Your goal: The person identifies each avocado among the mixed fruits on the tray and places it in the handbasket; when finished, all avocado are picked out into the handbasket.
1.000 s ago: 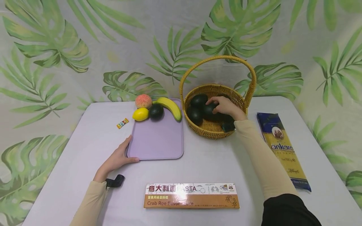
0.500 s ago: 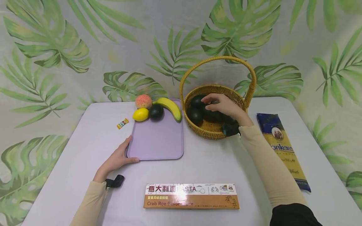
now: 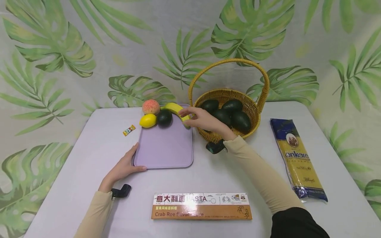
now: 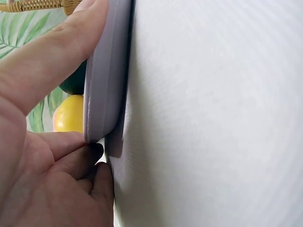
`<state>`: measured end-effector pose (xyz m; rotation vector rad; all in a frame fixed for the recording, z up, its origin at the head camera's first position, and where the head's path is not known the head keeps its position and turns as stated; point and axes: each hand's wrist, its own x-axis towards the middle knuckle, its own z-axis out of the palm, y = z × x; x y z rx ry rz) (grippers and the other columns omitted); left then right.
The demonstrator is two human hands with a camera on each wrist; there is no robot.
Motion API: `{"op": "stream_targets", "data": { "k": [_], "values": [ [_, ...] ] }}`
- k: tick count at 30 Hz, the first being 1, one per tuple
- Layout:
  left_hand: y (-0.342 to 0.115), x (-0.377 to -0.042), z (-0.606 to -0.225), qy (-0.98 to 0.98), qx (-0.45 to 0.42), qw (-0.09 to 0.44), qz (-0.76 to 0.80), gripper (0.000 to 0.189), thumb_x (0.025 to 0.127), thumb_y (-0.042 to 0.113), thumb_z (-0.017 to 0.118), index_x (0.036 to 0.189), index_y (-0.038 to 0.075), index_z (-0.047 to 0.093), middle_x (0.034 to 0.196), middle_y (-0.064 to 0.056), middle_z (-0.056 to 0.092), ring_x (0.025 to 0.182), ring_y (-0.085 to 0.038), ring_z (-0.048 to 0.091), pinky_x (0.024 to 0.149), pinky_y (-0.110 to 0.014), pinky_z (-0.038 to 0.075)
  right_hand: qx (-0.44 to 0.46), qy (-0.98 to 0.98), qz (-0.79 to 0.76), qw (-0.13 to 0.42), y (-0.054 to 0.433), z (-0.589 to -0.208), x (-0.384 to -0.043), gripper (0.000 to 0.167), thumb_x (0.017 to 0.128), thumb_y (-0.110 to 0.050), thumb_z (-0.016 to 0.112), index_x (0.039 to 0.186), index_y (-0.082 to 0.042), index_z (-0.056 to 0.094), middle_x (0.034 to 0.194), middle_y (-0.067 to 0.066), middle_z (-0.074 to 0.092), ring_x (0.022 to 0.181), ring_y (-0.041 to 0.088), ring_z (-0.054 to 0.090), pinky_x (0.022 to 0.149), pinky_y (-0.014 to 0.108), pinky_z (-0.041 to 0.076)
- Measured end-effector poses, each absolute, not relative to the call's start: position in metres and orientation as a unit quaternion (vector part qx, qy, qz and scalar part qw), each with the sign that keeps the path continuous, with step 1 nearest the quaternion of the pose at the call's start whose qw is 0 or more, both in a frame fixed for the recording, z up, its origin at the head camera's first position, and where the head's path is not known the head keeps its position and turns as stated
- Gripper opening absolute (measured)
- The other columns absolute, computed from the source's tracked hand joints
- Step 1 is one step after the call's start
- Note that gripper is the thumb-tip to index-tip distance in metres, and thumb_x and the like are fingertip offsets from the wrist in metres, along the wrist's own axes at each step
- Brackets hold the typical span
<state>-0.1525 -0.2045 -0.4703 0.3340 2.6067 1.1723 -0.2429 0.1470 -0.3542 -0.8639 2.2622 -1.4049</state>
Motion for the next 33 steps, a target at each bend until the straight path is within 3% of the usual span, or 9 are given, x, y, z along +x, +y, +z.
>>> {"op": "stream_targets", "data": {
  "k": [4, 9, 23, 28, 30, 33],
  "values": [
    [-0.205, -0.151, -0.472, 0.896, 0.116, 0.129, 0.409, 0.112, 0.077, 0.032, 0.081, 0.15, -0.007, 0.005, 0.155, -0.026, 0.006, 0.142, -0.041, 0.006, 0.112, -0.054, 0.011, -0.287, 0.792, -0.51, 0.175, 0.12, -0.37, -0.252, 0.045, 0.095, -0.01, 0.058, 0.138, -0.001, 0.046, 0.135, 0.018, 0.047, 0.105, 0.03, 0.057, 0.086, 0.044, 0.05],
    [-0.206, -0.149, -0.472, 0.897, 0.11, 0.129, 0.409, 0.113, 0.076, 0.033, 0.082, 0.15, -0.006, 0.005, 0.156, -0.026, 0.006, 0.142, -0.041, 0.005, 0.112, -0.054, 0.011, -0.259, 0.8, -0.513, 0.172, 0.098, -0.387, -0.266, 0.05, 0.095, -0.012, 0.059, 0.142, -0.005, 0.042, 0.139, 0.019, 0.043, 0.113, 0.035, 0.052, 0.086, 0.046, 0.05],
    [-0.207, -0.151, -0.471, 0.9, 0.116, 0.122, 0.402, 0.111, 0.077, 0.032, 0.081, 0.149, -0.008, 0.007, 0.155, -0.028, 0.007, 0.141, -0.043, 0.006, 0.112, -0.055, 0.011, -0.209, 0.814, -0.517, 0.165, 0.064, -0.411, -0.299, 0.06, 0.093, -0.015, 0.062, 0.146, -0.006, 0.035, 0.147, 0.022, 0.033, 0.114, 0.035, 0.053, 0.084, 0.05, 0.051],
    [-0.206, -0.151, -0.47, 0.899, 0.116, 0.123, 0.405, 0.111, 0.077, 0.032, 0.081, 0.15, -0.008, 0.006, 0.155, -0.028, 0.007, 0.141, -0.043, 0.006, 0.112, -0.055, 0.011, -0.197, 0.849, -0.469, 0.145, 0.048, -0.418, -0.304, 0.063, 0.092, -0.022, 0.065, 0.147, -0.01, 0.036, 0.147, 0.02, 0.031, 0.095, 0.04, 0.059, 0.076, 0.043, 0.053],
    [-0.206, -0.151, -0.469, 0.898, 0.116, 0.124, 0.406, 0.111, 0.077, 0.032, 0.081, 0.15, -0.007, 0.006, 0.155, -0.027, 0.007, 0.141, -0.042, 0.007, 0.112, -0.055, 0.012, -0.183, 0.868, -0.438, 0.143, 0.041, -0.421, -0.304, 0.065, 0.092, -0.028, 0.065, 0.149, -0.015, 0.035, 0.147, 0.019, 0.029, 0.098, 0.04, 0.058, 0.084, 0.042, 0.05],
    [-0.205, -0.151, -0.469, 0.898, 0.115, 0.124, 0.407, 0.111, 0.077, 0.032, 0.081, 0.15, -0.007, 0.006, 0.155, -0.028, 0.008, 0.141, -0.043, 0.008, 0.111, -0.056, 0.012, -0.163, 0.886, -0.412, 0.135, 0.032, -0.423, -0.302, 0.065, 0.092, -0.034, 0.065, 0.148, -0.019, 0.037, 0.148, 0.019, 0.024, 0.12, 0.034, 0.046, 0.098, 0.044, 0.04]
  ]
}}
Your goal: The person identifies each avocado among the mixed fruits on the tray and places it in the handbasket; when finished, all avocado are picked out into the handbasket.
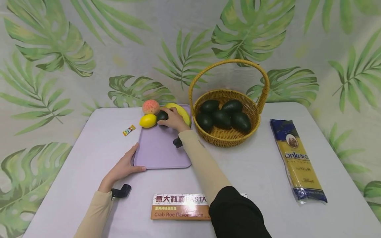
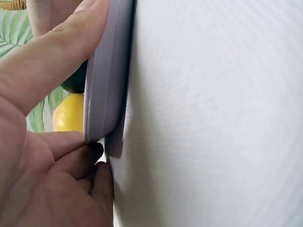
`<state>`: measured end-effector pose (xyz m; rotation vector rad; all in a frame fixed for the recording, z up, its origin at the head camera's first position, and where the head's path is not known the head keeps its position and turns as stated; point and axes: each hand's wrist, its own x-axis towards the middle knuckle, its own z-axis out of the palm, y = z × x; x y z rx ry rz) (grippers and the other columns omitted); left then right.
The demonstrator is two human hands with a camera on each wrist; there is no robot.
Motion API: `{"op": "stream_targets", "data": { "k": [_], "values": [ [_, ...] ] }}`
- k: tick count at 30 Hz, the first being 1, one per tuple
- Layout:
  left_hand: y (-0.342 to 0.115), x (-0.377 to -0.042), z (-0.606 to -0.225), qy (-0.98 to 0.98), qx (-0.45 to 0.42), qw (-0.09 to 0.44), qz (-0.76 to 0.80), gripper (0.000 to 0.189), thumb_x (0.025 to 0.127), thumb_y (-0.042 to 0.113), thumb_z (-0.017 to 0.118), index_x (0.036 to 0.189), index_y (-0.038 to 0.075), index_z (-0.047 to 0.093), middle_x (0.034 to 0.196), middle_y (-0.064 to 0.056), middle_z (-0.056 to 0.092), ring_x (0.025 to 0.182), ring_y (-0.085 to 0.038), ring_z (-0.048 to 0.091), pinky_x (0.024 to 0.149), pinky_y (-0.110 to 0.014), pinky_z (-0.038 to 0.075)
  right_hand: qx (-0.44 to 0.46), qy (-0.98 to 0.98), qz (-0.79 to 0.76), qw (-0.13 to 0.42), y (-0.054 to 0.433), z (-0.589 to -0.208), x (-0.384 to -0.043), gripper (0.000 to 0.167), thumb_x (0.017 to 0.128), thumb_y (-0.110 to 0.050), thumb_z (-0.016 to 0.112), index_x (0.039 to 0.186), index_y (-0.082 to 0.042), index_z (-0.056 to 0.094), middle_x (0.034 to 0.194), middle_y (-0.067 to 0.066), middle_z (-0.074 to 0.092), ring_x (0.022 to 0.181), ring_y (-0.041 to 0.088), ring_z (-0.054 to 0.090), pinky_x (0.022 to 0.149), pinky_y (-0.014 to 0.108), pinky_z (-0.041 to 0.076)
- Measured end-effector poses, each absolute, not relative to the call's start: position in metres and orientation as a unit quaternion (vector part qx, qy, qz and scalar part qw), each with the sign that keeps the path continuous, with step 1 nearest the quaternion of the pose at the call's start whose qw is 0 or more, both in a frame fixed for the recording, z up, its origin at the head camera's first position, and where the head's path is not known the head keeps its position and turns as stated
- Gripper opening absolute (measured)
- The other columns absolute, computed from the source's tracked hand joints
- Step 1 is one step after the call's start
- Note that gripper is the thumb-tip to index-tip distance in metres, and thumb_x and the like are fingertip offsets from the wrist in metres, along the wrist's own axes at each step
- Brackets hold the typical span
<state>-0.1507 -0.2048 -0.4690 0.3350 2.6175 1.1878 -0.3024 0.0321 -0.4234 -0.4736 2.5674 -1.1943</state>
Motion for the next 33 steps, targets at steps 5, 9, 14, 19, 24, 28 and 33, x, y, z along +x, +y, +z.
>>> {"op": "stream_targets", "data": {
  "k": [5, 9, 14, 19, 24, 28, 33],
  "values": [
    [-0.204, -0.151, -0.469, 0.896, 0.107, 0.13, 0.411, 0.111, 0.077, 0.032, 0.08, 0.151, -0.005, 0.006, 0.155, -0.026, 0.007, 0.142, -0.042, 0.007, 0.112, -0.056, 0.011, -0.138, 0.896, -0.407, 0.108, 0.021, -0.427, -0.299, 0.056, 0.091, -0.032, 0.067, 0.141, -0.02, 0.046, 0.147, 0.018, 0.026, 0.127, 0.032, 0.038, 0.104, 0.045, 0.034],
    [-0.204, -0.151, -0.47, 0.896, 0.105, 0.131, 0.412, 0.111, 0.077, 0.031, 0.08, 0.151, -0.005, 0.006, 0.155, -0.026, 0.007, 0.142, -0.041, 0.007, 0.112, -0.055, 0.012, -0.114, 0.89, -0.432, 0.088, 0.019, -0.425, -0.295, 0.05, 0.089, -0.03, 0.069, 0.135, -0.02, 0.052, 0.144, 0.015, 0.029, 0.123, 0.032, 0.041, 0.102, 0.046, 0.035],
    [-0.204, -0.151, -0.47, 0.897, 0.104, 0.128, 0.411, 0.112, 0.076, 0.032, 0.081, 0.151, -0.005, 0.007, 0.156, -0.025, 0.008, 0.142, -0.041, 0.008, 0.112, -0.055, 0.012, -0.137, 0.869, -0.47, 0.07, 0.035, -0.411, -0.287, 0.048, 0.089, -0.03, 0.07, 0.133, -0.017, 0.054, 0.144, 0.013, 0.034, 0.127, 0.03, 0.036, 0.102, 0.046, 0.035],
    [-0.203, -0.152, -0.47, 0.896, 0.103, 0.129, 0.413, 0.113, 0.075, 0.033, 0.082, 0.151, -0.004, 0.007, 0.156, -0.025, 0.008, 0.142, -0.041, 0.008, 0.112, -0.055, 0.012, -0.206, 0.829, -0.509, 0.108, 0.069, -0.386, -0.27, 0.048, 0.09, -0.029, 0.068, 0.134, -0.019, 0.053, 0.146, 0.007, 0.035, 0.125, 0.027, 0.038, 0.089, 0.043, 0.049],
    [-0.203, -0.152, -0.469, 0.895, 0.104, 0.129, 0.414, 0.113, 0.075, 0.031, 0.082, 0.151, -0.004, 0.007, 0.156, -0.024, 0.008, 0.142, -0.04, 0.007, 0.112, -0.054, 0.011, -0.255, 0.798, -0.526, 0.147, 0.115, -0.363, -0.249, 0.048, 0.091, -0.028, 0.067, 0.136, -0.023, 0.051, 0.149, 0.002, 0.032, 0.111, 0.031, 0.05, 0.085, 0.045, 0.049],
    [-0.203, -0.152, -0.469, 0.896, 0.102, 0.131, 0.412, 0.113, 0.075, 0.031, 0.082, 0.151, -0.003, 0.006, 0.156, -0.024, 0.008, 0.142, -0.04, 0.006, 0.112, -0.055, 0.011, -0.274, 0.777, -0.539, 0.174, 0.155, -0.35, -0.235, 0.048, 0.092, -0.021, 0.066, 0.137, -0.018, 0.049, 0.152, 0.0, 0.03, 0.124, 0.03, 0.044, 0.095, 0.047, 0.042],
    [-0.203, -0.152, -0.47, 0.896, 0.103, 0.133, 0.411, 0.112, 0.076, 0.032, 0.081, 0.151, -0.004, 0.006, 0.156, -0.025, 0.007, 0.142, -0.04, 0.006, 0.112, -0.055, 0.011, -0.253, 0.792, -0.524, 0.183, 0.206, -0.347, -0.224, 0.048, 0.093, -0.018, 0.063, 0.138, -0.017, 0.047, 0.15, 0.002, 0.03, 0.131, 0.03, 0.034, 0.1, 0.051, 0.036]
  ]
}}
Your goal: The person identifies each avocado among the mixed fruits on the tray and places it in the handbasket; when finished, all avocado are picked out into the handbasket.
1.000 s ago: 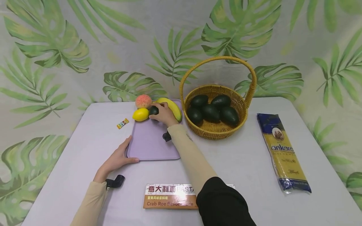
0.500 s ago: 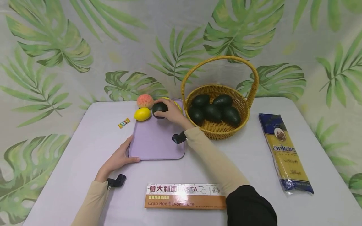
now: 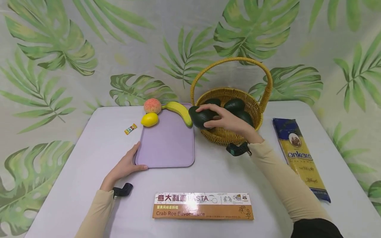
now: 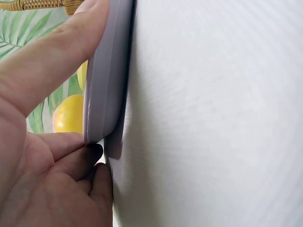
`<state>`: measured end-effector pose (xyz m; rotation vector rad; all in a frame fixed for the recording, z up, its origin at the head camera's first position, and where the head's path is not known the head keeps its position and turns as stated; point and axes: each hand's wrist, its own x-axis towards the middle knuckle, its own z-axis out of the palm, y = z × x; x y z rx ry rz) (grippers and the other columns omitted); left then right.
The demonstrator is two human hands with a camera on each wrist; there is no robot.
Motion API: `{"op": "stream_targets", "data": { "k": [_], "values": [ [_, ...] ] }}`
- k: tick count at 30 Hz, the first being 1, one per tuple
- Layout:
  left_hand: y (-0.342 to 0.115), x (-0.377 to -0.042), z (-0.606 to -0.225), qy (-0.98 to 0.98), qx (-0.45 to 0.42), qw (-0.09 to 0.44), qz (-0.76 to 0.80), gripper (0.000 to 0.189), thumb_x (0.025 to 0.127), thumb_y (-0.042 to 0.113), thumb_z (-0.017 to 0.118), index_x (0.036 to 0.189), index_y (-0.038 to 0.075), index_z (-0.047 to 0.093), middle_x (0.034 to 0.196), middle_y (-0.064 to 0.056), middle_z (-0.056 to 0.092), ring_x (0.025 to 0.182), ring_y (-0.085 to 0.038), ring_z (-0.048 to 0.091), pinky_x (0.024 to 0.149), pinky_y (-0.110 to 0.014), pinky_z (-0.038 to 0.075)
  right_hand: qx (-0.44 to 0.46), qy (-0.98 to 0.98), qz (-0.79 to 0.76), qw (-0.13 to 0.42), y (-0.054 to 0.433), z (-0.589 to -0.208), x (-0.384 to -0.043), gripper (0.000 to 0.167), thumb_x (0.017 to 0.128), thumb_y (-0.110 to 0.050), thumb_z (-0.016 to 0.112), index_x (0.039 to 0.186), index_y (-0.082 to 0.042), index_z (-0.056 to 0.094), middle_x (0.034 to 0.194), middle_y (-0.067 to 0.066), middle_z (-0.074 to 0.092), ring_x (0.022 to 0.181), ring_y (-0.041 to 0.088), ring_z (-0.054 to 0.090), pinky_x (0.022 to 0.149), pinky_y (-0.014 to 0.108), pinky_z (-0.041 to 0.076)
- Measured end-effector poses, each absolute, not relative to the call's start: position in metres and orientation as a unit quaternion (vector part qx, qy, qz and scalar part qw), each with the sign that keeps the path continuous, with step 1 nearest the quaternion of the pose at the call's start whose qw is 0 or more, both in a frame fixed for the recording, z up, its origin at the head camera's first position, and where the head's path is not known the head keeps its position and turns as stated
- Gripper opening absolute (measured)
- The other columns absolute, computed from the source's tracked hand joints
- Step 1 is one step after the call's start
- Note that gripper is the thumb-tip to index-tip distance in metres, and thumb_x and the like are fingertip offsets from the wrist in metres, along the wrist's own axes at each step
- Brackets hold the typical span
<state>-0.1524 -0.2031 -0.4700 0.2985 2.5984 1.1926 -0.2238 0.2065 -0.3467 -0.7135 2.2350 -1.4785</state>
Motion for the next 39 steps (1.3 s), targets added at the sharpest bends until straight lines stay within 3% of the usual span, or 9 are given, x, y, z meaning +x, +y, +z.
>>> {"op": "stream_targets", "data": {
  "k": [4, 12, 18, 23, 30, 36, 39],
  "values": [
    [-0.203, -0.154, -0.471, 0.897, 0.11, 0.129, 0.409, 0.112, 0.076, 0.032, 0.081, 0.151, -0.005, 0.006, 0.156, -0.025, 0.007, 0.142, -0.041, 0.006, 0.112, -0.055, 0.011, -0.22, 0.812, -0.511, 0.177, 0.245, -0.353, -0.218, 0.048, 0.094, -0.016, 0.061, 0.139, -0.014, 0.046, 0.151, 0.006, 0.025, 0.13, 0.033, 0.034, 0.098, 0.053, 0.035],
    [-0.205, -0.152, -0.47, 0.898, 0.107, 0.127, 0.407, 0.112, 0.076, 0.032, 0.081, 0.151, -0.004, 0.006, 0.156, -0.025, 0.008, 0.142, -0.04, 0.007, 0.112, -0.055, 0.012, -0.163, 0.825, -0.513, 0.175, 0.292, -0.37, -0.214, 0.045, 0.097, -0.017, 0.058, 0.14, -0.014, 0.045, 0.148, 0.007, 0.026, 0.122, 0.028, 0.042, 0.087, 0.034, 0.047],
    [-0.205, -0.152, -0.47, 0.898, 0.107, 0.129, 0.408, 0.112, 0.077, 0.033, 0.08, 0.151, -0.004, 0.006, 0.156, -0.025, 0.007, 0.142, -0.04, 0.006, 0.112, -0.054, 0.011, -0.175, 0.836, -0.492, 0.17, 0.303, -0.376, -0.216, 0.046, 0.096, -0.018, 0.059, 0.139, -0.011, 0.047, 0.152, 0.013, 0.022, 0.128, 0.036, 0.038, 0.09, 0.038, 0.042],
    [-0.205, -0.152, -0.47, 0.897, 0.107, 0.133, 0.408, 0.112, 0.077, 0.032, 0.081, 0.151, -0.004, 0.006, 0.156, -0.025, 0.006, 0.142, -0.04, 0.006, 0.112, -0.054, 0.011, -0.182, 0.833, -0.488, 0.186, 0.304, -0.383, -0.223, 0.044, 0.095, -0.017, 0.061, 0.138, -0.012, 0.049, 0.148, 0.008, 0.031, 0.13, 0.032, 0.037, 0.093, 0.038, 0.043],
    [-0.205, -0.153, -0.469, 0.897, 0.107, 0.13, 0.409, 0.111, 0.077, 0.031, 0.081, 0.151, -0.005, 0.006, 0.156, -0.025, 0.007, 0.142, -0.04, 0.006, 0.112, -0.054, 0.01, -0.242, 0.836, -0.444, 0.213, 0.293, -0.388, -0.229, 0.04, 0.094, -0.007, 0.059, 0.134, -0.006, 0.053, 0.149, 0.017, 0.034, 0.137, 0.037, 0.025, 0.101, 0.056, 0.031],
    [-0.205, -0.153, -0.472, 0.896, 0.108, 0.131, 0.41, 0.112, 0.077, 0.032, 0.081, 0.151, -0.005, 0.006, 0.156, -0.025, 0.007, 0.142, -0.041, 0.006, 0.112, -0.054, 0.011, -0.243, 0.855, -0.41, 0.207, 0.287, -0.387, -0.226, 0.03, 0.093, 0.0, 0.055, 0.122, 0.001, 0.061, 0.143, 0.022, 0.043, 0.134, 0.039, 0.032, 0.097, 0.045, 0.04],
    [-0.205, -0.153, -0.472, 0.895, 0.107, 0.13, 0.414, 0.112, 0.076, 0.032, 0.081, 0.151, -0.005, 0.006, 0.156, -0.026, 0.007, 0.142, -0.041, 0.006, 0.112, -0.054, 0.011, -0.23, 0.864, -0.408, 0.186, 0.288, -0.385, -0.223, 0.031, 0.094, -0.003, 0.056, 0.124, -0.001, 0.06, 0.141, 0.021, 0.045, 0.132, 0.039, 0.036, 0.097, 0.048, 0.039]
  ]
}}
